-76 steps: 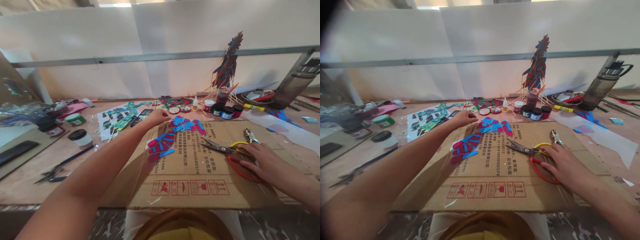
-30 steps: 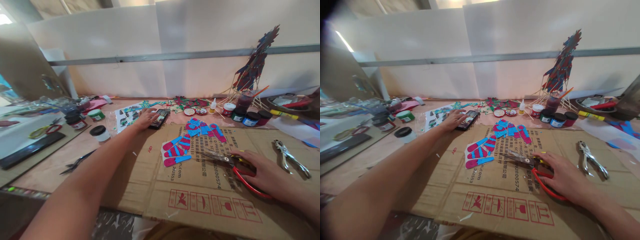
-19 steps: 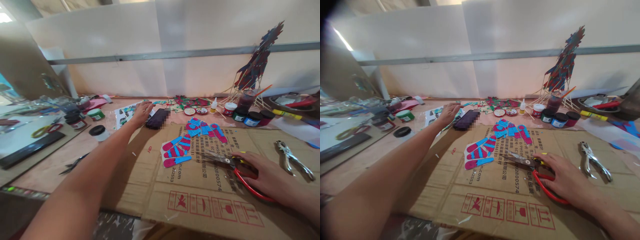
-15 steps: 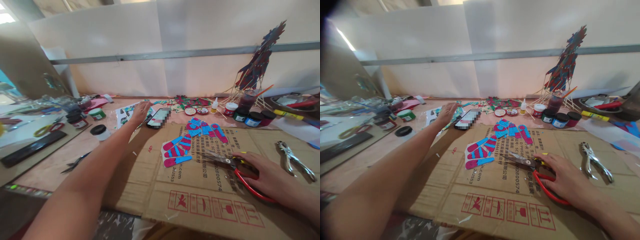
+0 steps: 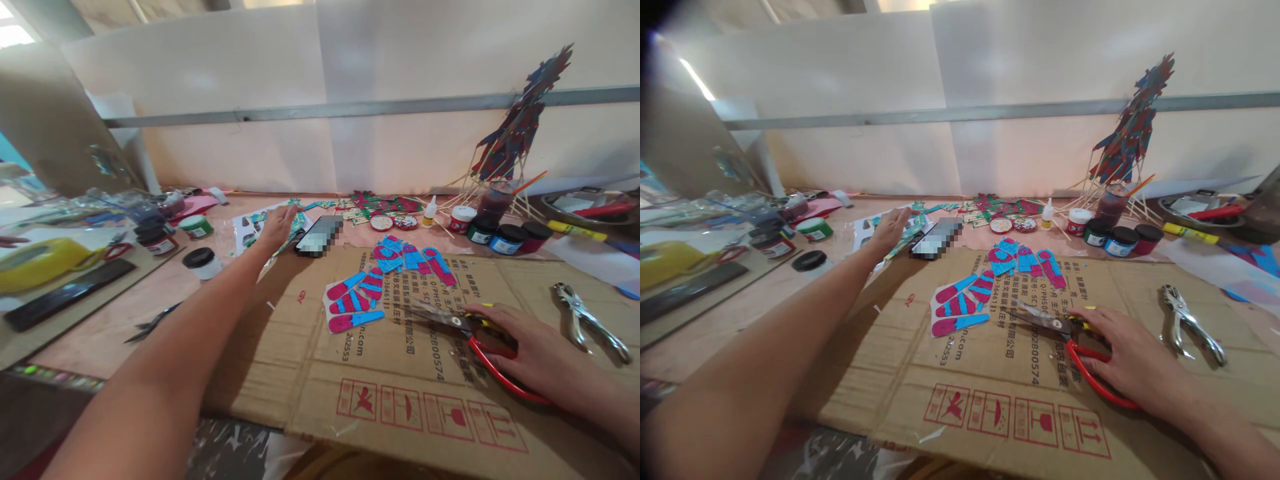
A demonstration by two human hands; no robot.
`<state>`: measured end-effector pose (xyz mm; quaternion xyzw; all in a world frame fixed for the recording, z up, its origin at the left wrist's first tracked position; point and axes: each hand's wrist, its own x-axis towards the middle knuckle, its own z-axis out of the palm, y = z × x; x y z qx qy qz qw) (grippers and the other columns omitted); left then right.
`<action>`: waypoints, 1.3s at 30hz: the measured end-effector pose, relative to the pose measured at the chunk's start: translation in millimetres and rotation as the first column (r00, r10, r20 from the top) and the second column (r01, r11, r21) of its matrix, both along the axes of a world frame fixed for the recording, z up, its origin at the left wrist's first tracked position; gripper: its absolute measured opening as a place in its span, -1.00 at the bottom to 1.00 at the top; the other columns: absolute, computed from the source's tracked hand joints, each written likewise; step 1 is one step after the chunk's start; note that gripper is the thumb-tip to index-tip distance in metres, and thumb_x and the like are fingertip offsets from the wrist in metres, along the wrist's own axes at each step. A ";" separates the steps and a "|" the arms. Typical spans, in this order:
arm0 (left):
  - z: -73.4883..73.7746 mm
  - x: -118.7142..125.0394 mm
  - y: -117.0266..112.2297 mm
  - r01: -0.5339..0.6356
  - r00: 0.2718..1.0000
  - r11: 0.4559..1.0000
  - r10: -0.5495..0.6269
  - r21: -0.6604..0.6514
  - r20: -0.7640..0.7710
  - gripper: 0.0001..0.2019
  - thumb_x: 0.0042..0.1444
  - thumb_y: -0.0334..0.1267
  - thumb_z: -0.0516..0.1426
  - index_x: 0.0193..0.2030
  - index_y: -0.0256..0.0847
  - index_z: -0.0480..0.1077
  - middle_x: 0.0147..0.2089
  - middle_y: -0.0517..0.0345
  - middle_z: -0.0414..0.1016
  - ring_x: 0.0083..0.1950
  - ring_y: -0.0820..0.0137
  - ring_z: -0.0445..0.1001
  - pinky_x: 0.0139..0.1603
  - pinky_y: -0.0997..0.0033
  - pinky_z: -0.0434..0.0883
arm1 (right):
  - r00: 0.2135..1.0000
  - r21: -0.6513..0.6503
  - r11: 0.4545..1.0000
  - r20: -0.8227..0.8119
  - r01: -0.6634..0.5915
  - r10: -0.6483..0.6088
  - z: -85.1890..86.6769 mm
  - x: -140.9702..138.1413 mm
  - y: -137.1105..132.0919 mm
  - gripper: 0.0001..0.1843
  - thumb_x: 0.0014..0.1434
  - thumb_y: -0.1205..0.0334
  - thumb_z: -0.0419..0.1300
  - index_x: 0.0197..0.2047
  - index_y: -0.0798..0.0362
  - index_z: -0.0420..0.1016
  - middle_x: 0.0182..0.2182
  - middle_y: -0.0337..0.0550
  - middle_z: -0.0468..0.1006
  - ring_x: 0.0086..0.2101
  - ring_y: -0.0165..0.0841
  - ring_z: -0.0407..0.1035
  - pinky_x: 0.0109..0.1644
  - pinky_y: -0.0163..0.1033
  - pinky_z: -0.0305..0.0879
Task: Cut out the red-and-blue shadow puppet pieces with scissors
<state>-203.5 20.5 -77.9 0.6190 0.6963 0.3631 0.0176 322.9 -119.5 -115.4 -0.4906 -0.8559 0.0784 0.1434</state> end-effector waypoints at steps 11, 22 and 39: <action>-2.8 -2.5 1.7 0.040 0.998 0.999 -0.040 -0.010 0.045 -0.47 0.43 -0.02 -0.15 0.03 -0.24 0.59 0.06 -0.09 0.65 0.05 0.16 0.56 0.22 0.14 0.43 | 1.000 0.046 0.999 -0.001 -0.009 0.009 -3.3 1.2 -0.1 -0.48 0.21 0.00 0.21 0.21 -0.07 0.59 0.13 -0.01 0.64 0.05 0.02 0.59 0.10 0.06 0.60; -2.3 4.4 4.7 0.028 0.994 0.998 -0.022 -0.056 0.109 -0.49 0.39 0.02 -0.13 -0.08 -0.22 0.56 0.02 -0.09 0.65 0.05 0.15 0.55 0.21 0.16 0.44 | 1.000 -0.011 1.000 0.010 -0.010 0.010 0.4 0.6 1.2 -0.44 0.24 -0.05 0.21 0.24 -0.04 0.55 0.15 0.01 0.63 0.07 0.05 0.57 0.12 0.19 0.57; -4.6 2.2 15.0 -0.033 0.978 0.986 0.066 -0.161 0.200 -0.46 0.38 0.09 -0.13 -0.14 -0.23 0.55 0.04 -0.15 0.66 0.10 0.14 0.57 0.20 0.21 0.43 | 1.000 -0.035 0.999 -0.010 0.004 -0.004 1.4 -1.3 -0.6 -0.46 0.23 -0.01 0.23 0.24 -0.06 0.55 0.15 0.02 0.63 0.07 0.08 0.56 0.16 0.20 0.55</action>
